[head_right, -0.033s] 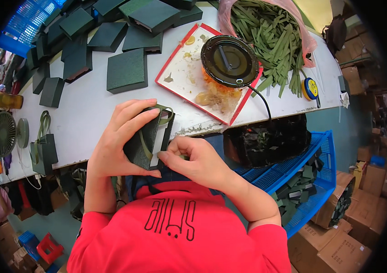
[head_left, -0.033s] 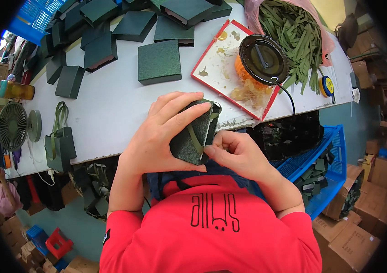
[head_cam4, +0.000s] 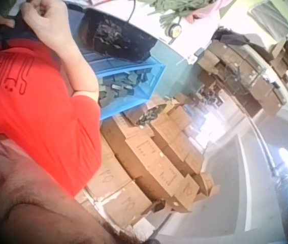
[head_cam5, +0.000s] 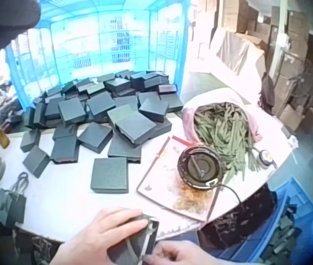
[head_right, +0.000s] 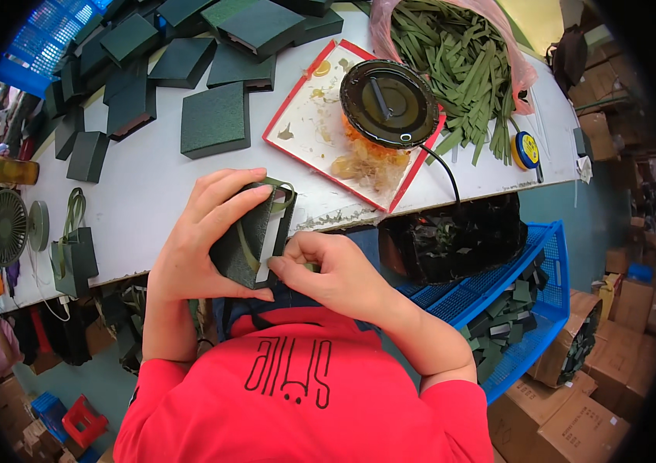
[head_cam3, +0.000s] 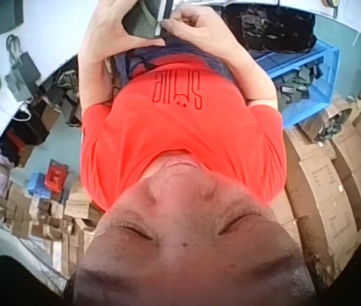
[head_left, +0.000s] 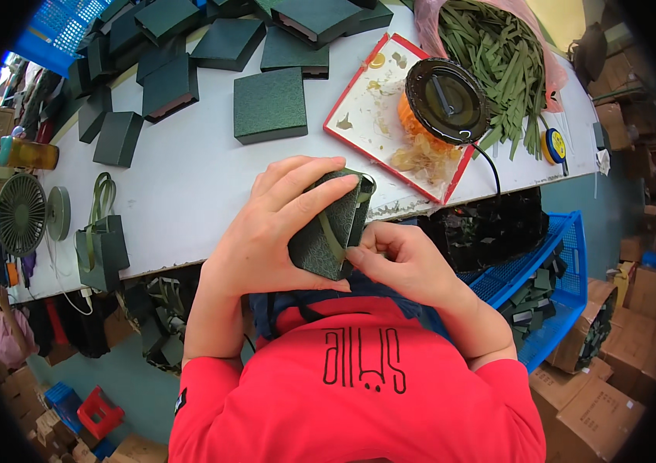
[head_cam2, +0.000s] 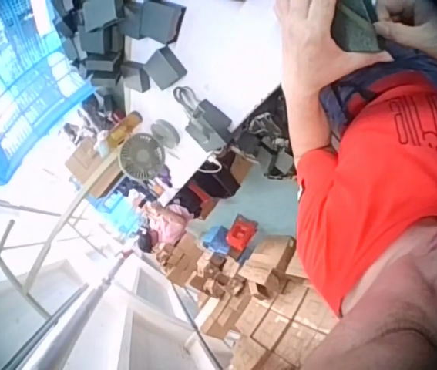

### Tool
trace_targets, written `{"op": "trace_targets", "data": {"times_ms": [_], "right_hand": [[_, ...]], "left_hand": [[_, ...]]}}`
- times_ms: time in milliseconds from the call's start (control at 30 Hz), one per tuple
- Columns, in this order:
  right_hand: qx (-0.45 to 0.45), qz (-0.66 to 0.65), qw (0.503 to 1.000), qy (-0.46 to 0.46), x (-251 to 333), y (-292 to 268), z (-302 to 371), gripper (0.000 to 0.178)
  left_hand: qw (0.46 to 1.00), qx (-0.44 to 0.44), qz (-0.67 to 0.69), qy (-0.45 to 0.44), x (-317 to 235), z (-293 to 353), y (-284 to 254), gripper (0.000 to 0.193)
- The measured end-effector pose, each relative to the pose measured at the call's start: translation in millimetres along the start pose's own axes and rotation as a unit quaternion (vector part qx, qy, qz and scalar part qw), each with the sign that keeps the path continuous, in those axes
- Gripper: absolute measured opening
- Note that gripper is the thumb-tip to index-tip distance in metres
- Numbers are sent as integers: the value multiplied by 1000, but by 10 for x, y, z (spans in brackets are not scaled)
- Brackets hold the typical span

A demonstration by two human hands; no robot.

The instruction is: The person assembles small green boxes by hand at a workbench. They pick up a box, insert a green ribbon into a slot on the side, and place the finished unit into a blue crate. The process is repeated continuously with multiple boxes.

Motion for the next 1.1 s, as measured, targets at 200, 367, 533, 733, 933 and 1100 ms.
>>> {"op": "trace_targets", "data": {"times_ms": [200, 367, 533, 733, 933, 1100], "right_hand": [[-31, 98, 995, 9, -60, -31, -38, 26], [7, 92, 996, 10, -59, -74, -38, 23], [-49, -54, 992, -101, 52, -183, 109, 30], [-85, 223, 927, -288, 196, -94, 449, 14], [2, -227, 973, -33, -426, 119, 119, 31], [-127, -476, 844, -211, -446, -266, 253, 30]], "left_hand": [[998, 17, -61, -10, -87, -47, 39, 90], [997, -4, -61, -38, -49, -13, 69, 88], [996, -40, -55, -59, 25, 41, -2, 94], [992, -96, -64, -51, 54, 47, -62, 97], [993, -104, -46, -18, -61, -12, 13, 98], [995, -75, -55, -38, -54, 29, 45, 99]]}}
Point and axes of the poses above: each hand's wrist, its own z-axis away from the middle knuckle, its own y-axis out of the palm, x = y × z, the point moved 7 cm from there along -z, towards the middle knuckle, and after that the axes turned 13 degrees about x, right-handed, at the moved point
